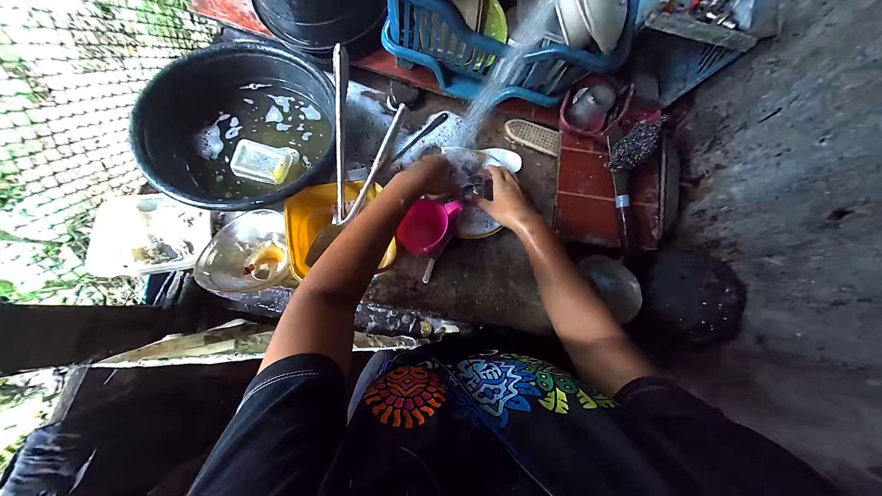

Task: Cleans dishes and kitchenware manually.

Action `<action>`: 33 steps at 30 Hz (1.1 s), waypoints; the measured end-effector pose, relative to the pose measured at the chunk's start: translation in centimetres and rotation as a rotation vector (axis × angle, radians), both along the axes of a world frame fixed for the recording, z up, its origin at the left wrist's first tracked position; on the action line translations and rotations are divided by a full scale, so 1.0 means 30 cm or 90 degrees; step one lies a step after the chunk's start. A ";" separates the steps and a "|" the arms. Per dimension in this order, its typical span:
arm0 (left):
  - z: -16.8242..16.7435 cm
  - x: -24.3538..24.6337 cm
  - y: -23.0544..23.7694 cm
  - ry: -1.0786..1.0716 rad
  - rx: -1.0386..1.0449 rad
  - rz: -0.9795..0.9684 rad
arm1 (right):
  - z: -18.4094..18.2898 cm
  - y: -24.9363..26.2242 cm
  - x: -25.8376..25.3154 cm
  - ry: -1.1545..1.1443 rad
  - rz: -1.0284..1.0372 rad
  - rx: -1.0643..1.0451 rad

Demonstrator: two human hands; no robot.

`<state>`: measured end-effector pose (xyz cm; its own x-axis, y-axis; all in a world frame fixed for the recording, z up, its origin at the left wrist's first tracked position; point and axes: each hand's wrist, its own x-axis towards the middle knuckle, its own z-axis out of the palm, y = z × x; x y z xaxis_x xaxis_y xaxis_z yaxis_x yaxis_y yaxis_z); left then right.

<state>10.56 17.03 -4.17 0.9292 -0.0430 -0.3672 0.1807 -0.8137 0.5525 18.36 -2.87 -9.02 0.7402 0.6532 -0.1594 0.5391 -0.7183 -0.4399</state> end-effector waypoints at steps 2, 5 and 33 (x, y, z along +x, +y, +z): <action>0.024 -0.002 -0.040 0.045 0.045 -0.038 | 0.027 0.001 -0.021 0.007 -0.046 -0.032; 0.121 -0.028 -0.104 0.131 0.106 -0.038 | 0.074 0.048 -0.008 0.070 -0.094 -0.094; -0.150 0.032 -0.002 -0.167 -0.410 0.114 | 0.247 -0.083 0.019 0.427 -0.265 0.178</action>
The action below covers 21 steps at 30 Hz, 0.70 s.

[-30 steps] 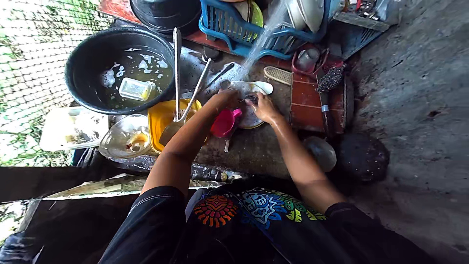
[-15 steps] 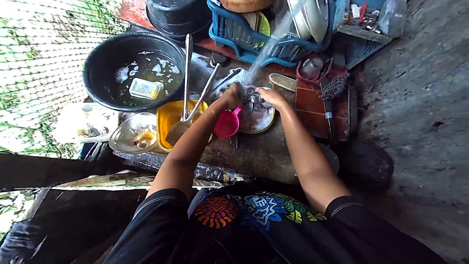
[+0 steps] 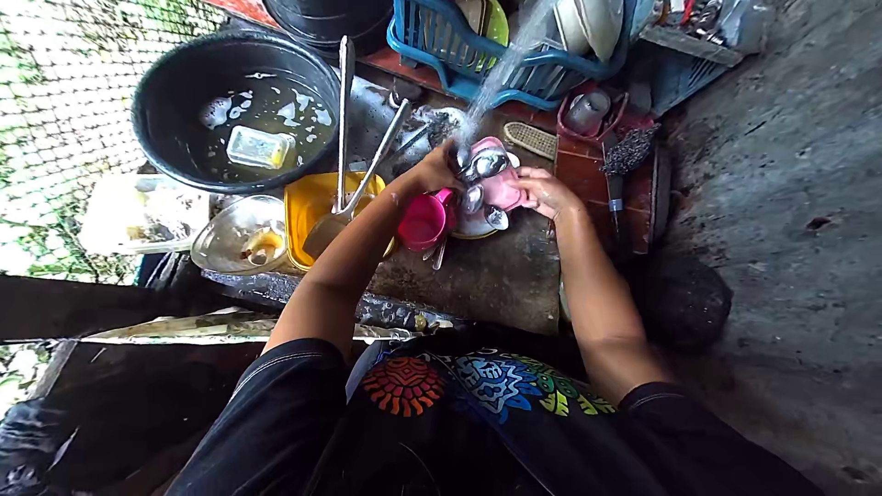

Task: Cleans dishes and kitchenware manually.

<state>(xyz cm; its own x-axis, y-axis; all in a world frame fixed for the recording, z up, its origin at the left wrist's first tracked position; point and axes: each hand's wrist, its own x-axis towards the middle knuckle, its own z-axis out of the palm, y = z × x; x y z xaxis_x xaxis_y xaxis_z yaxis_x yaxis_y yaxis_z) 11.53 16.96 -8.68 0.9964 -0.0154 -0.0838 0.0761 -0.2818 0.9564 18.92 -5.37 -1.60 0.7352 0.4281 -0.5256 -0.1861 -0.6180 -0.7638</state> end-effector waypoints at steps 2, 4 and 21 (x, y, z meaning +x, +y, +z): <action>0.009 -0.009 0.009 0.040 0.070 -0.069 | 0.038 0.023 -0.039 -0.095 -0.040 -0.036; 0.054 -0.027 -0.003 0.118 0.165 -0.126 | -0.034 -0.069 0.051 -0.221 0.020 0.043; 0.149 -0.134 0.033 0.046 -0.425 0.154 | -0.095 0.192 -0.093 0.122 -0.315 0.631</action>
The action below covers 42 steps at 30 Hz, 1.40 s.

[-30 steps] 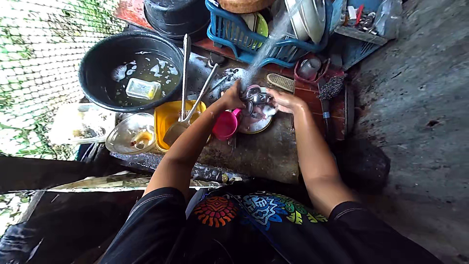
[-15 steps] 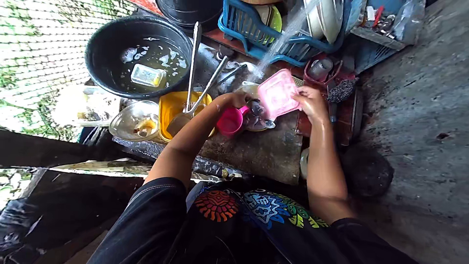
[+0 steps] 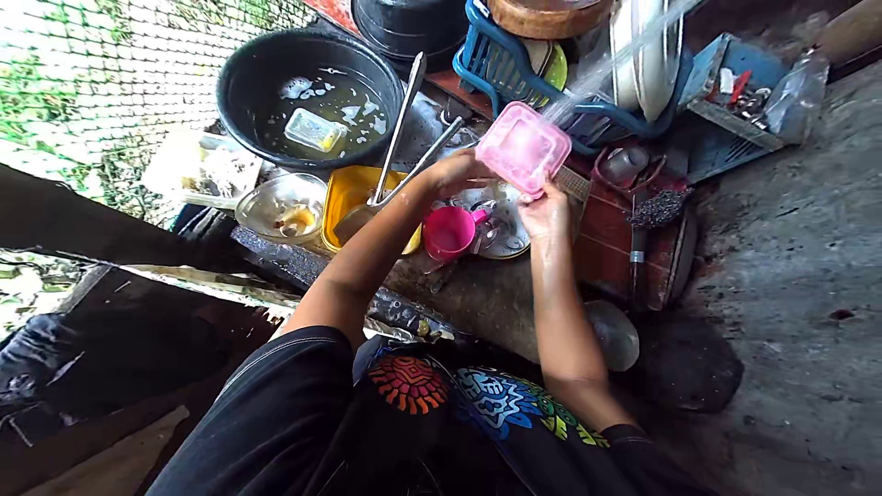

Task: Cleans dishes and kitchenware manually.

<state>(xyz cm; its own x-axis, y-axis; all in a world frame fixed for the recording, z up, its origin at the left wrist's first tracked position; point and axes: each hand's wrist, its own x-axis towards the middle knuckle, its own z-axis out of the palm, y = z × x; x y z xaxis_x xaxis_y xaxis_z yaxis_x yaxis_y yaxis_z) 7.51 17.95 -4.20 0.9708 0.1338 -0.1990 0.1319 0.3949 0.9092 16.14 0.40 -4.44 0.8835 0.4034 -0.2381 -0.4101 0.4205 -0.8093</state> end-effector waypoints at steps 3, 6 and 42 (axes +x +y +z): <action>0.028 -0.034 0.029 -0.027 -0.065 0.049 | -0.070 0.036 -0.018 0.058 0.034 0.056; 0.021 -0.026 0.048 -0.030 -0.009 0.087 | -0.102 0.065 -0.050 0.088 0.067 0.041; 0.053 -0.086 0.006 -0.074 0.190 0.212 | 0.141 0.181 -0.121 0.023 0.099 -0.088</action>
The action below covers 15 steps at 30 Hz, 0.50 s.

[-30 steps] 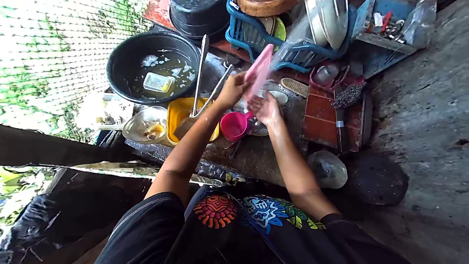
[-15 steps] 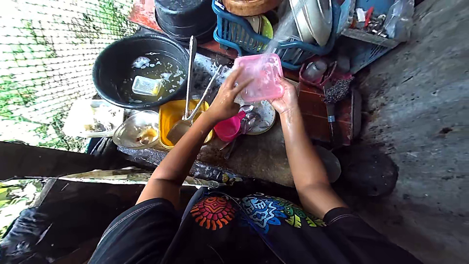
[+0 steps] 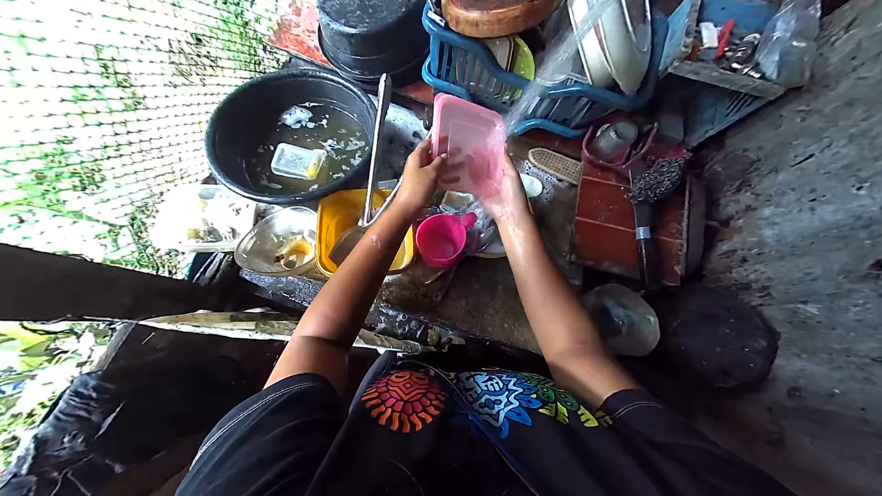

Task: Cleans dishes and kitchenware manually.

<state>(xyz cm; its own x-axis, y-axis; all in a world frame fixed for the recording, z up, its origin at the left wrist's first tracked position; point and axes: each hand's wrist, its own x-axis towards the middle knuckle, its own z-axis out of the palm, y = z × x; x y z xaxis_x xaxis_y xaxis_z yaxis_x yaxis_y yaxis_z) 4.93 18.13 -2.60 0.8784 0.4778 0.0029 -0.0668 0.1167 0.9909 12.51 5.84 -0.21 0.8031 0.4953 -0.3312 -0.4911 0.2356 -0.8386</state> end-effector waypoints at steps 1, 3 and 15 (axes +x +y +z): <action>-0.013 0.002 -0.002 0.017 -0.026 -0.004 | -0.004 -0.025 0.006 -0.023 -0.009 -0.018; -0.039 0.015 -0.023 0.066 -0.089 -0.006 | -0.061 -0.089 0.062 -0.074 -0.022 -0.019; -0.067 0.160 -0.101 -0.005 -0.101 -0.045 | 0.018 -0.259 0.200 -0.303 -0.047 -0.006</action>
<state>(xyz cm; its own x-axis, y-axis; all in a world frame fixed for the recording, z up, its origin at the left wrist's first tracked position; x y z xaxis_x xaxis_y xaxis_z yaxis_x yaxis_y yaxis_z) 9.72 15.09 -4.61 0.9099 0.4104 -0.0607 -0.0606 0.2761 0.9592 18.51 -1.92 0.33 0.8997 0.4295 0.0784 -0.0336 0.2471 -0.9684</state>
